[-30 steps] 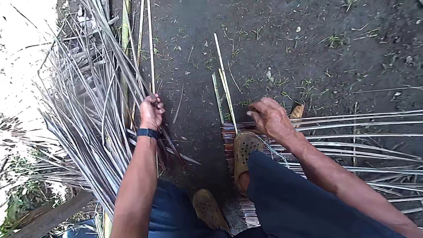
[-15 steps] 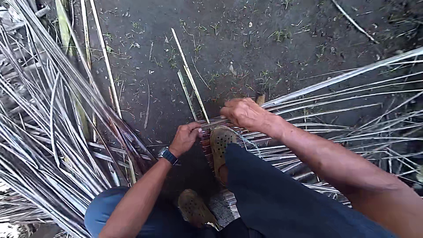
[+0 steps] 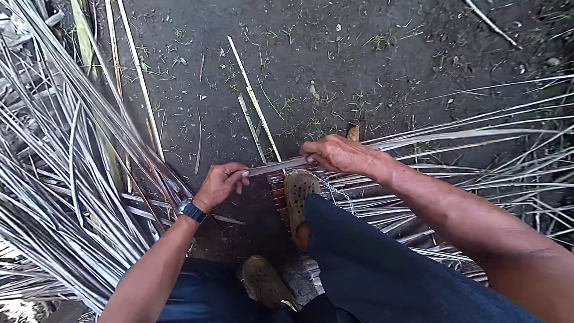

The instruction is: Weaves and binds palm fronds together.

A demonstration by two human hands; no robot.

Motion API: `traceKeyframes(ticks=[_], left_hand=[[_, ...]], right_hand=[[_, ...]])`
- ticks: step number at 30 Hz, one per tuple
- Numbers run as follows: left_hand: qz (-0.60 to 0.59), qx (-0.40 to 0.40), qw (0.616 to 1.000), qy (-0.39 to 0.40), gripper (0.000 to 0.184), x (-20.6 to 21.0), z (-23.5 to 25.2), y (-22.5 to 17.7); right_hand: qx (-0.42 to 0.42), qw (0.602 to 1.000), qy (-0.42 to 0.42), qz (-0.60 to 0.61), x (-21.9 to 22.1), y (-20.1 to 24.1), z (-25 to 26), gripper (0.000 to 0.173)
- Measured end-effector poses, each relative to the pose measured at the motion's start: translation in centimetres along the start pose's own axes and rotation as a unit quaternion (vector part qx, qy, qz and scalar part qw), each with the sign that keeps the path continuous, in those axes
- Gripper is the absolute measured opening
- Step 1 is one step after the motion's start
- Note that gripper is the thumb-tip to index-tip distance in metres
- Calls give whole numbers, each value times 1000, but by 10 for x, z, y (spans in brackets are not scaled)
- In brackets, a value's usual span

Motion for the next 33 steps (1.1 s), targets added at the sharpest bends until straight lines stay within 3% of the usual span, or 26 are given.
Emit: traceKeyframes(ticks=[3,7,11,13,16,19,22,25,30,33], left_hand=[[-86,-49,995,-27,20,-21,-2,22],[-136,-55,989,-30,20,-4,11,22],[-181,-91,979,-8,48,12,37,27],[-182,-134,973,-51,48,11,61,41],[-172,-170,962,-124,35,14,92,52],[-227,-185,942,-166,38,25,113,47],[-270,-211,922,-182,42,32,122,45],[-242,-177,940,-165,32,36,122,38],[-117,-105,984,-81,47,39,108,22],[-104,-101,989,-25,54,45,98,20]], right_hand=[[31,1000,-4,-6,-6,-16,-18,11],[31,998,-46,9,-8,-20,-21,17],[118,987,-106,3,-15,-54,-44,23],[155,981,-116,-2,-24,-81,-65,21],[216,968,-125,-14,-32,-120,-100,15],[273,955,-114,-30,-30,-150,-128,16],[272,957,-100,-33,-17,-168,-133,19],[242,965,-102,-24,2,-173,-116,17],[207,969,-136,-14,24,-163,-86,16],[212,964,-162,-19,18,-161,-113,16]])
Point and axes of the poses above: each hand's wrist, its own z-axis towards the middle knuckle, its own x-axis out of the palm, y = z × x, the point moved 7 cm from there along z, towards the middle knuckle, and after that the axes turned 7 degrees about -x, right-handed, at the moved point
